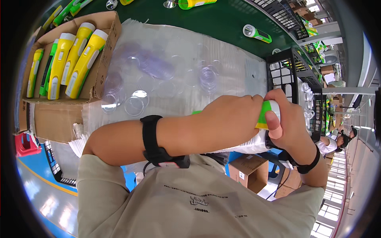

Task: The person is assembling plastic flashlights on a factory assembly line.

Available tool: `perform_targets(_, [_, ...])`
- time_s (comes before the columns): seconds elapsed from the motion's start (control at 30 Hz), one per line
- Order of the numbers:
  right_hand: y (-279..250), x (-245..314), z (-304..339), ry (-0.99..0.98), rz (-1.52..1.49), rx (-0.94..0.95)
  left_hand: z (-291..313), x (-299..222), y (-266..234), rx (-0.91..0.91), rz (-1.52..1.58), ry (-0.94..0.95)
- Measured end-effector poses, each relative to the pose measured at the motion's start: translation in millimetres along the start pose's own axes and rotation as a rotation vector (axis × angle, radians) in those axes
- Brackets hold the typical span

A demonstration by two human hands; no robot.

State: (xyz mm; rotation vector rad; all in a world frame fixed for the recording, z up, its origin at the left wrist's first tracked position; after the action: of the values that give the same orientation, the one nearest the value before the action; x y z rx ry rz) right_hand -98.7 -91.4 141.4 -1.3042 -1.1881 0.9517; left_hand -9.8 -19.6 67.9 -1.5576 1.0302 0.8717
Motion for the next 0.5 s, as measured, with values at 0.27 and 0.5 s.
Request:
perform_targets(0.27, [-4.3, 6.6, -3.4, -0.222, -0.639, -0.108, 0.4, -21.9, -3.6, 0.545, 0.676, -0.215])
perform_targets(0.5, [3.7, 14.3, -0.3, 0.055, -0.954, -0.076, 8.2, -22.7, -1.8, 0.189, 0.130, 0.125])
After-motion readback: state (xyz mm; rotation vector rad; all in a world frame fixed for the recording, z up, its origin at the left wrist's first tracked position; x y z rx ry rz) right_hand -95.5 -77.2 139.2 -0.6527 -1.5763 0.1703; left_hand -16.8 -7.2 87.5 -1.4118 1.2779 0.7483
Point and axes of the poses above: each hand's wrist, its own z-axis away from the middle knuckle, its own y-axis out of the palm, x = y × z, the point moved 5 cm from there along -z, towards the middle knuckle, and after that the axes turned 5 degrees about z, right-handed, at the moved point
